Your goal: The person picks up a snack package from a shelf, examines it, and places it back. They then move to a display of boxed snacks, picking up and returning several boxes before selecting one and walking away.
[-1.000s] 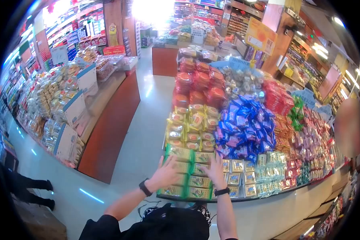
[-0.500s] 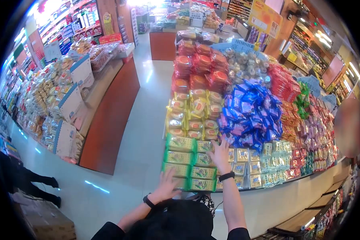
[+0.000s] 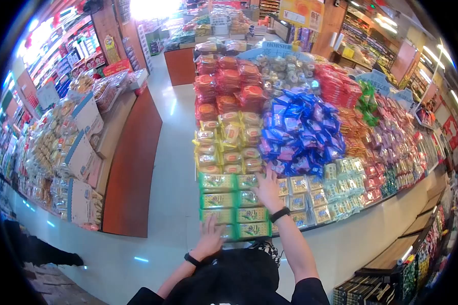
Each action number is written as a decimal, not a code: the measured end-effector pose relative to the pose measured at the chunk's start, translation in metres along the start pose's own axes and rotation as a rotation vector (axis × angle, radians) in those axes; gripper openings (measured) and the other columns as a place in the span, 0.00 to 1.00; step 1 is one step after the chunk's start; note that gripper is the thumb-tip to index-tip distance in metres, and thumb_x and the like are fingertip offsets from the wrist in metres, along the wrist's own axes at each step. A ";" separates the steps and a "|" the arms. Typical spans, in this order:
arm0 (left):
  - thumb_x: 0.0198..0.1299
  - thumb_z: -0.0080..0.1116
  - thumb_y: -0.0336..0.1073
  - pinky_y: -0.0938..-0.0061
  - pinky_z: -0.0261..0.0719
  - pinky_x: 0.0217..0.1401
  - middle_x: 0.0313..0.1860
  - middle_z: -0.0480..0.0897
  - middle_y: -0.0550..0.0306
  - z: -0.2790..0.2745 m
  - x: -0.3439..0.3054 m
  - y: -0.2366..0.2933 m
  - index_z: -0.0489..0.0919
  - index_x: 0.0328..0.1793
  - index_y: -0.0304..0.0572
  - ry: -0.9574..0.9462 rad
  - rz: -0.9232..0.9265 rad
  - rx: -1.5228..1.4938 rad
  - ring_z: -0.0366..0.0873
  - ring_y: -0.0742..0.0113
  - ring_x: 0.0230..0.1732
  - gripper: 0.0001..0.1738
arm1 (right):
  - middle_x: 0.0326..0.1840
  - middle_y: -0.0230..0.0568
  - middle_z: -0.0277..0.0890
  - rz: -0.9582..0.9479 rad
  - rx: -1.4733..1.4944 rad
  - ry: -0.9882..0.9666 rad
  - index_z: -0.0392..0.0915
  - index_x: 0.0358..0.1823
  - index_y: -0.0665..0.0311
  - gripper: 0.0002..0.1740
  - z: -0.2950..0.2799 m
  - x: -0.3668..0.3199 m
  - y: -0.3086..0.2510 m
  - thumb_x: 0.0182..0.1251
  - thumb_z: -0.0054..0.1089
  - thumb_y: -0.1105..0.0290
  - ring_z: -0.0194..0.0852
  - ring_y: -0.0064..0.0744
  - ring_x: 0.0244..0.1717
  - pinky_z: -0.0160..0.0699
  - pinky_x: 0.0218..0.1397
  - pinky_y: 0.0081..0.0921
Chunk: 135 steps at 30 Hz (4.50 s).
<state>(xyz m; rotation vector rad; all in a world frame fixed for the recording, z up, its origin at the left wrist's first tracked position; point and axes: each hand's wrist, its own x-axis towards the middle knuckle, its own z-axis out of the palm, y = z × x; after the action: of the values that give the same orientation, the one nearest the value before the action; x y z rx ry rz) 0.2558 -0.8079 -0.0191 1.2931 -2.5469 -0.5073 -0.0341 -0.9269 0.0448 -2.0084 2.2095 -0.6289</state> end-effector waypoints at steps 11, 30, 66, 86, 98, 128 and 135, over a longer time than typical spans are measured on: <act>0.58 0.71 0.52 0.32 0.35 0.80 0.81 0.50 0.31 -0.012 0.004 0.000 0.67 0.70 0.41 0.071 0.031 -0.200 0.39 0.30 0.83 0.40 | 0.73 0.58 0.62 -0.133 0.207 0.132 0.76 0.66 0.59 0.34 0.002 0.008 0.031 0.59 0.74 0.56 0.60 0.59 0.72 0.65 0.74 0.46; 0.67 0.64 0.44 0.63 0.78 0.57 0.50 0.87 0.52 -0.037 -0.009 0.052 0.81 0.61 0.43 -0.211 0.315 -0.725 0.84 0.54 0.48 0.21 | 0.42 0.48 0.81 -0.120 0.627 -0.452 0.81 0.47 0.65 0.09 -0.083 -0.222 -0.062 0.72 0.60 0.68 0.82 0.48 0.44 0.80 0.48 0.34; 0.71 0.56 0.44 0.57 0.80 0.53 0.50 0.85 0.45 0.021 -0.057 0.109 0.76 0.64 0.41 -0.754 0.634 -0.651 0.83 0.43 0.51 0.21 | 0.52 0.57 0.83 0.280 0.817 -0.284 0.80 0.55 0.67 0.19 -0.087 -0.375 -0.078 0.74 0.56 0.59 0.82 0.55 0.51 0.79 0.53 0.42; 0.73 0.53 0.43 0.60 0.79 0.53 0.49 0.86 0.45 0.114 -0.214 0.216 0.77 0.64 0.42 -1.380 1.124 -0.545 0.84 0.48 0.48 0.19 | 0.48 0.57 0.84 0.801 0.822 0.194 0.82 0.52 0.68 0.19 -0.057 -0.659 -0.154 0.74 0.56 0.59 0.82 0.54 0.48 0.79 0.52 0.40; 0.72 0.52 0.38 0.57 0.79 0.58 0.52 0.86 0.42 0.097 -0.236 0.275 0.79 0.66 0.43 -1.588 1.366 -0.152 0.83 0.42 0.52 0.19 | 0.43 0.55 0.83 1.061 0.577 0.385 0.83 0.51 0.61 0.25 -0.035 -0.709 -0.196 0.76 0.51 0.46 0.81 0.59 0.45 0.79 0.49 0.47; 0.64 0.63 0.40 0.59 0.81 0.56 0.51 0.86 0.43 0.116 -0.204 0.213 0.78 0.63 0.40 -1.779 1.631 -0.168 0.84 0.44 0.52 0.23 | 0.46 0.55 0.84 1.274 0.641 0.362 0.80 0.54 0.67 0.24 0.012 -0.624 -0.269 0.78 0.50 0.52 0.82 0.58 0.48 0.79 0.54 0.46; 0.62 0.65 0.42 0.59 0.81 0.56 0.52 0.86 0.44 0.120 -0.212 0.219 0.78 0.64 0.42 -1.840 1.586 -0.193 0.84 0.46 0.52 0.25 | 0.42 0.59 0.83 1.286 0.622 0.415 0.83 0.48 0.68 0.29 0.021 -0.637 -0.263 0.77 0.50 0.46 0.82 0.58 0.45 0.79 0.52 0.46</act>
<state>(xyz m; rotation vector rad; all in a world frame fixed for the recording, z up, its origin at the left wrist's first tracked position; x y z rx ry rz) 0.1758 -0.4923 -0.0506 -2.3018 -2.8944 -1.6433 0.3019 -0.3269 -0.0111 -0.0252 2.4208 -1.2672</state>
